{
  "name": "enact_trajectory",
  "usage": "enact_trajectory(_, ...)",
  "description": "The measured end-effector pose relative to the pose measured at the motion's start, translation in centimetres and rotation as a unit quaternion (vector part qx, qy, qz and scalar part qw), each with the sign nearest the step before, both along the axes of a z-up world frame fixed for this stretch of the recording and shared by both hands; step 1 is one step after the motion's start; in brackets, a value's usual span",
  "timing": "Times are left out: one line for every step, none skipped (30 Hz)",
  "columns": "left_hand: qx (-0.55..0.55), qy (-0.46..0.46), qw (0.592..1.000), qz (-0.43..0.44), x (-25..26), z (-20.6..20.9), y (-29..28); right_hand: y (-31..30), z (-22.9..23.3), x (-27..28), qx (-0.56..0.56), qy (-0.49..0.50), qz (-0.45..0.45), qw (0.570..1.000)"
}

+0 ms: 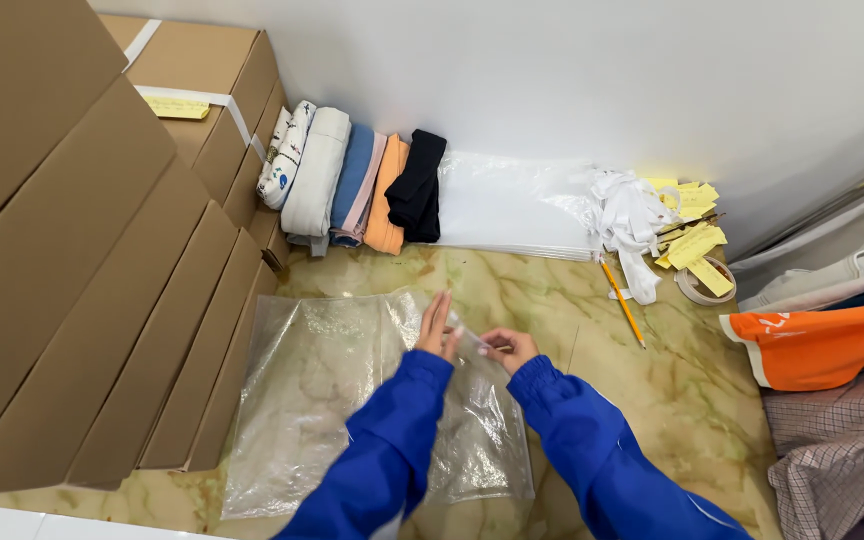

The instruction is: The person places a folded black garment into a clear plastic bag and seals it. They then place the bagged item into a cardboard box, close the box, and write on a yellow sticky note with a pencil before placing the note on the box.

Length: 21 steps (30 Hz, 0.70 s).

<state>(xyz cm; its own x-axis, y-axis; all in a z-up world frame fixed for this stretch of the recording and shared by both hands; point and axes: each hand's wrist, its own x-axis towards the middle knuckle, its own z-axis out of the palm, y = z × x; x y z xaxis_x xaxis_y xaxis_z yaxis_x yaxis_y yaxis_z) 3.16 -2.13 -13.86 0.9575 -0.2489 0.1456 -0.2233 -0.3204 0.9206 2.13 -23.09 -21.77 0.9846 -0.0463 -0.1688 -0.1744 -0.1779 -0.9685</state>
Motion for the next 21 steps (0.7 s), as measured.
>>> enact_trajectory(-0.002, 0.002, 1.000, 0.000, 1.4, -0.4, 0.3, 0.1, 0.8, -0.3, -0.002, 0.002, 0.000, 1.000)
enact_trajectory(-0.036, -0.026, 0.999, -0.023, 2.8, -0.9, 0.5, 0.2, 1.6, -0.7, -0.009, 0.000, 0.007, 1.000)
enact_trajectory(-0.072, -0.053, 0.995, -0.047, 4.1, -1.5, 0.5, 0.1, 2.4, -1.1, -0.018, -0.001, 0.014, 1.000)
enact_trajectory(-0.076, -0.051, 0.995, -0.047, 4.3, -1.5, 0.6, -0.2, 2.7, -1.2, -0.022, 0.001, 0.014, 1.000)
enact_trajectory(-0.105, -0.026, 0.993, -0.040, 4.7, -1.4, 0.8, -0.3, 3.1, -1.1, -0.037, -0.005, 0.014, 0.999)
enact_trajectory(-0.135, -0.001, 0.990, -0.033, 5.1, -1.2, 1.0, -0.4, 3.6, -1.0, -0.052, -0.011, 0.015, 0.998)
enact_trajectory(-0.136, -0.001, 0.990, -0.035, 4.9, -1.0, 0.7, 0.0, 5.8, -1.1, -0.052, -0.011, 0.013, 0.998)
enact_trajectory(-0.166, 0.056, 0.984, -0.013, 4.6, -0.8, 0.4, 0.6, 8.0, -1.2, -0.064, -0.035, 0.034, 0.997)
enact_trajectory(-0.193, 0.113, 0.975, 0.011, 4.4, -0.6, 0.6, 1.4, 10.2, -1.1, -0.073, -0.058, 0.057, 0.994)
enact_trajectory(-0.192, 0.112, 0.975, 0.012, 4.2, -0.7, 0.3, 2.0, 11.4, -0.5, -0.072, -0.059, 0.058, 0.994)
enact_trajectory(-0.165, 0.114, 0.980, 0.012, 3.9, -0.9, 0.2, 2.8, 12.5, 0.1, -0.156, -0.114, 0.084, 0.978)
enact_trajectory(-0.138, 0.115, 0.984, 0.013, 3.6, -1.0, 0.3, 3.7, 13.5, 0.6, -0.238, -0.168, 0.110, 0.950)
enact_trajectory(-0.135, 0.115, 0.984, 0.018, 3.0, -0.4, 0.5, 4.2, 13.2, 1.3, -0.235, -0.169, 0.114, 0.950)
enact_trajectory(-0.123, 0.113, 0.985, 0.048, 2.5, 0.3, 0.8, 4.7, 12.9, 2.0, -0.297, -0.212, 0.141, 0.920)
enact_trajectory(-0.112, 0.111, 0.984, 0.079, 2.1, 1.0, 1.1, 5.2, 12.6, 2.7, -0.357, -0.254, 0.168, 0.883)
enact_trajectory(-0.110, 0.109, 0.984, 0.085, 2.1, 1.2, 2.1, 5.7, 11.9, 2.9, -0.353, -0.257, 0.172, 0.883)
enact_trajectory(-0.010, 0.038, 0.995, 0.087, 2.3, 1.5, 3.2, 6.3, 11.3, 3.2, -0.354, -0.273, 0.171, 0.878)
enact_trajectory(0.091, -0.032, 0.991, 0.089, 2.4, 1.8, 4.3, 6.8, 10.6, 3.5, -0.353, -0.289, 0.169, 0.873)
enact_trajectory(0.093, -0.033, 0.991, 0.093, 2.3, 2.2, 4.8, 7.3, 10.7, 3.4, -0.351, -0.292, 0.173, 0.873)
enact_trajectory(0.068, -0.029, 0.993, 0.087, 2.2, 2.5, 5.2, 7.6, 10.8, 3.4, -0.318, -0.291, 0.175, 0.885)
enact_trajectory(0.042, -0.025, 0.996, 0.079, 2.0, 2.8, 5.5, 7.8, 10.9, 3.3, -0.286, -0.289, 0.177, 0.896)
